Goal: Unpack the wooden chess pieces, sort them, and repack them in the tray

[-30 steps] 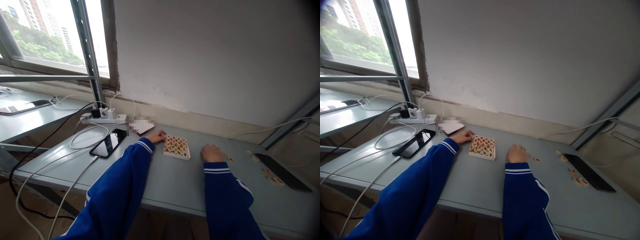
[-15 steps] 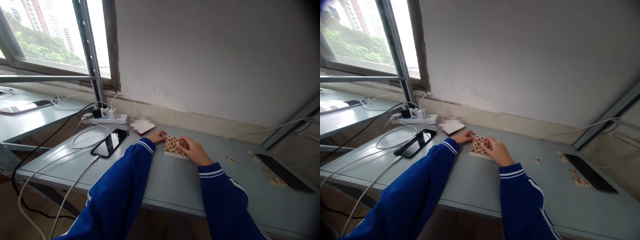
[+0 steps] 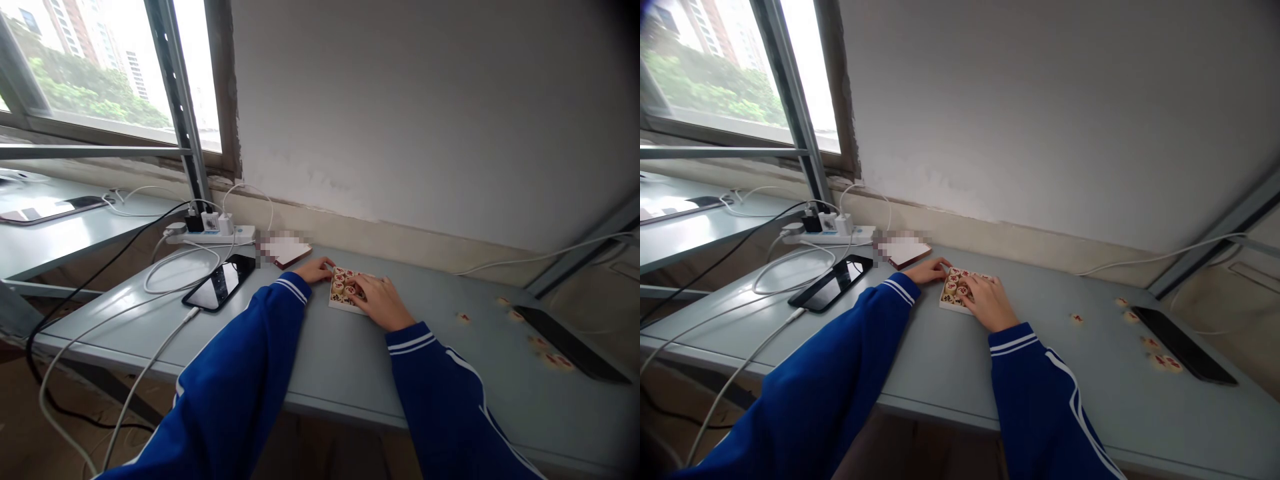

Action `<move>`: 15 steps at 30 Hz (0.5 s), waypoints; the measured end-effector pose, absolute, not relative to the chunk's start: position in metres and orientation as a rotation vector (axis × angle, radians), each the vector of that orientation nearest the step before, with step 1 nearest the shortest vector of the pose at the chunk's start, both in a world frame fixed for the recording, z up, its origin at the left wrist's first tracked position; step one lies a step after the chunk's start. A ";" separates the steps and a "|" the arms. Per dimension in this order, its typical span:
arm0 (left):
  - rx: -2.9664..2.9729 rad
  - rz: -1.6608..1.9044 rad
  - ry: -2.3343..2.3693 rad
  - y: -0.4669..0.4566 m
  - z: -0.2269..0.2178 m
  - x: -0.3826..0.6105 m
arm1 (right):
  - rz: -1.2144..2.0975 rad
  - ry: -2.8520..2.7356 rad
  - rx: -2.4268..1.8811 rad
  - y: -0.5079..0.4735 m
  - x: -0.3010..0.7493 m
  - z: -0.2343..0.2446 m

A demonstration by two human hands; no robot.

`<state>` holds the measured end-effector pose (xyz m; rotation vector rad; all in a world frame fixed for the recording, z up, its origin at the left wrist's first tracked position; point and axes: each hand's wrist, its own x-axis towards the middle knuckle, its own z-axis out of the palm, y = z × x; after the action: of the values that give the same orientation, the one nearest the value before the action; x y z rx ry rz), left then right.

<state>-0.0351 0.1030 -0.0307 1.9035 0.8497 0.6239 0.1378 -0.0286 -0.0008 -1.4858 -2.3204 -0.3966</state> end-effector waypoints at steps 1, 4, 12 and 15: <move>1.901 0.625 0.848 0.103 -0.031 -0.035 | -0.394 -2.319 -1.483 -0.028 0.138 -0.001; 1.887 0.629 0.846 0.103 -0.031 -0.035 | -0.398 -2.305 -1.499 -0.028 0.139 -0.003; 1.909 0.654 0.832 0.105 -0.034 -0.035 | -0.367 -2.315 -1.492 -0.028 0.140 -0.003; 1.908 0.659 0.837 0.105 -0.034 -0.035 | -0.340 -2.312 -1.471 -0.028 0.140 -0.003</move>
<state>-0.0350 0.1047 -0.0344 1.9079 0.8365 0.6592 0.1399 -0.0281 -0.0032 -1.4708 -2.3124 -0.3402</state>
